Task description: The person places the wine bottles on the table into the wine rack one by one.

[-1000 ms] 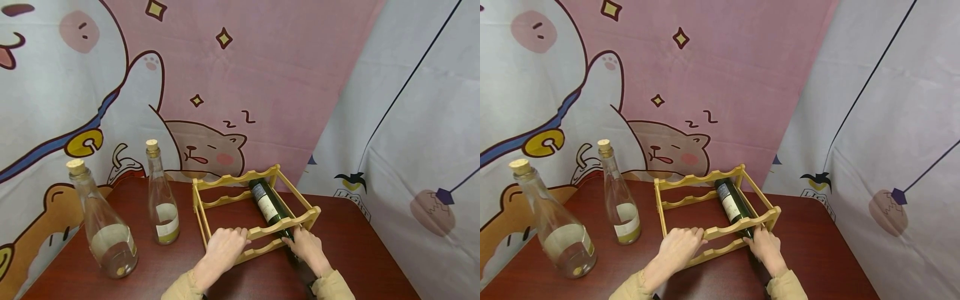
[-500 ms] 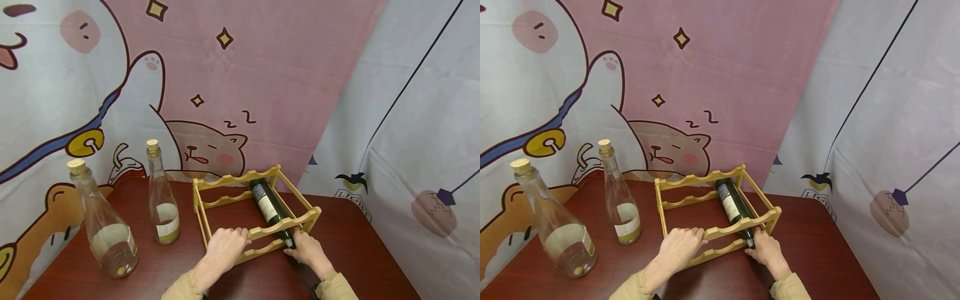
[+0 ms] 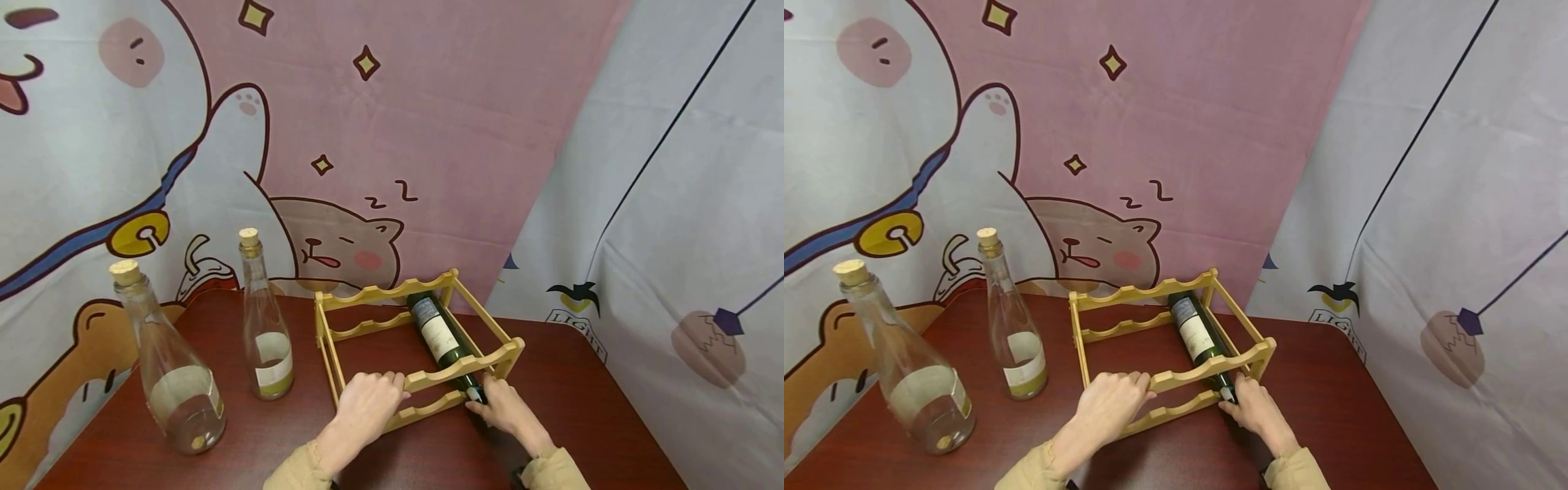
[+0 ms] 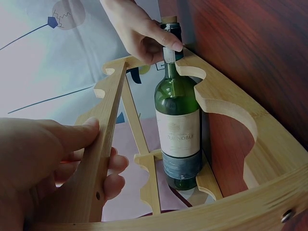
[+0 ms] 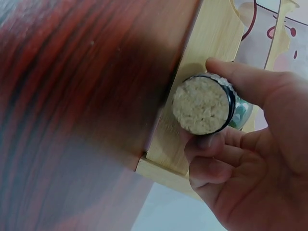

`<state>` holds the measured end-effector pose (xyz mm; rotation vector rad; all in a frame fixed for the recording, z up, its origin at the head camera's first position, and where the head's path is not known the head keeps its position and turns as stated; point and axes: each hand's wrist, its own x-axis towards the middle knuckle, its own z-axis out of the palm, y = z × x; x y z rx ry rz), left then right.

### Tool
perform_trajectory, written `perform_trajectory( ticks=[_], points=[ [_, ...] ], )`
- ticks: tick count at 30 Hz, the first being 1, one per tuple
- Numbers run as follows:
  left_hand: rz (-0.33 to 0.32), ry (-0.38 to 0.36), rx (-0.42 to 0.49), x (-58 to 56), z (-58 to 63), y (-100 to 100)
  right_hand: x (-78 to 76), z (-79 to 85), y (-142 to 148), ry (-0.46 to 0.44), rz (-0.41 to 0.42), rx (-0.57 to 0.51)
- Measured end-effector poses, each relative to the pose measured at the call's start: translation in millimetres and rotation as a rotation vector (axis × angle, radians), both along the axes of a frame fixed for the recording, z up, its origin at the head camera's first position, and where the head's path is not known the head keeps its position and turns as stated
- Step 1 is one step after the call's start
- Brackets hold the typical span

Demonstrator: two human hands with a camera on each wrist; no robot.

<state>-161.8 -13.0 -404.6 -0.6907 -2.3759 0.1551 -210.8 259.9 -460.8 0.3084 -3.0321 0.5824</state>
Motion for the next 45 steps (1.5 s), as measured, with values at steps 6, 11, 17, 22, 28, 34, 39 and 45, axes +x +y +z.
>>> perform_trajectory(
  ticks=[6, 11, 17, 22, 28, 34, 39, 45],
  points=[
    [0.003, 0.006, -0.004, 0.1, 0.5, -1, -1.2, 3.3, 6, -0.056, 0.049, -0.082],
    [0.002, 0.005, -0.004, -0.8, 0.9, -1, -4.6, 6.0, 10, -0.085, 0.09, -0.121],
    [0.004, -0.012, -0.006, -0.9, 0.7, -1, -6.8, 4.8, 16, -0.089, 0.162, -0.131],
    [0.005, -0.021, -0.007, -0.4, 0.4, -1, -7.9, 2.5, 20, -0.098, 0.188, -0.157],
    [-0.001, -0.007, -0.001, -2.1, 0.0, 0, -9.2, 3.5, 23, -0.153, 0.163, -0.179],
    [-0.009, -0.013, 0.007, -2.8, -0.7, 1, -9.8, 2.5, 24, -0.152, 0.152, -0.153],
    [-0.004, -0.013, 0.006, -2.6, -0.8, 1, -11.6, 1.5, 25, -0.161, 0.128, -0.137],
    [-0.004, -0.013, 0.001, -1.7, -0.4, 1, -12.6, -0.6, 26, -0.15, 0.133, -0.102]
  ],
)
